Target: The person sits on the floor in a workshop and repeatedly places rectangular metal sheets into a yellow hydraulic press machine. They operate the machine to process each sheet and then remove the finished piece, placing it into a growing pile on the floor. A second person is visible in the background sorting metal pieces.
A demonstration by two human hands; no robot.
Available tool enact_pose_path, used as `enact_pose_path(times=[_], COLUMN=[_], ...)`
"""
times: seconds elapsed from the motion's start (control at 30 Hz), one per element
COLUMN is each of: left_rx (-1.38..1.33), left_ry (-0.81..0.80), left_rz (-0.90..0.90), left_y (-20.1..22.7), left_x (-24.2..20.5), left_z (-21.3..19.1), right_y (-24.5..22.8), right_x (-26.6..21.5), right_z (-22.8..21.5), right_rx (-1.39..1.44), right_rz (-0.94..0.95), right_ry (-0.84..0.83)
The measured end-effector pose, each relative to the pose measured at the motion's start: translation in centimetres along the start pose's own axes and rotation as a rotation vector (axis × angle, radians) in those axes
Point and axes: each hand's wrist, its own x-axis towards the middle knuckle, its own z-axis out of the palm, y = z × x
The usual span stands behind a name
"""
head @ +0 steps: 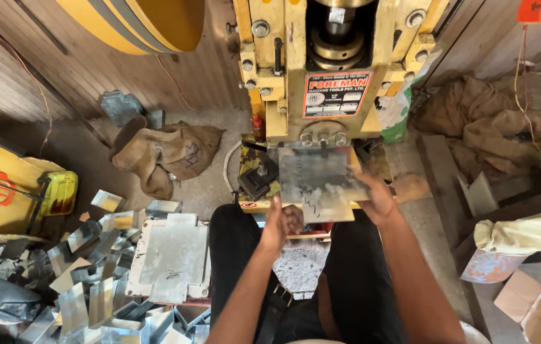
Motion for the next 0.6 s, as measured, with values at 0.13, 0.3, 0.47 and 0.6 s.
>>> enact_pose_path(times=[0.13,0.3,0.47,0.6], left_rx=[0.022,-0.21,-0.013,0.007], left_ry=[-0.184,-0.387,0.094,0.197], left_rz=[0.089,-0.051,0.053,-0.112], left_y=[1.4,-1.0,-4.1,0.6], left_x=[-1.4,-1.9,1.0,1.3], left_z=[1.9,3.2,3.8,2.8], right_y=[0.4,3.5,4.0,1.6], right_x=[-2.3,-12.4,-17.2,-14.9], right_z=[2.5,8.3,7.1,3.4], right_rx=[0.189,0.267,0.018,-0.394], right_rz=[-0.192,0.024,-0.038,-0.534], right_ry=[0.291,-0.068,-0.337,0.245])
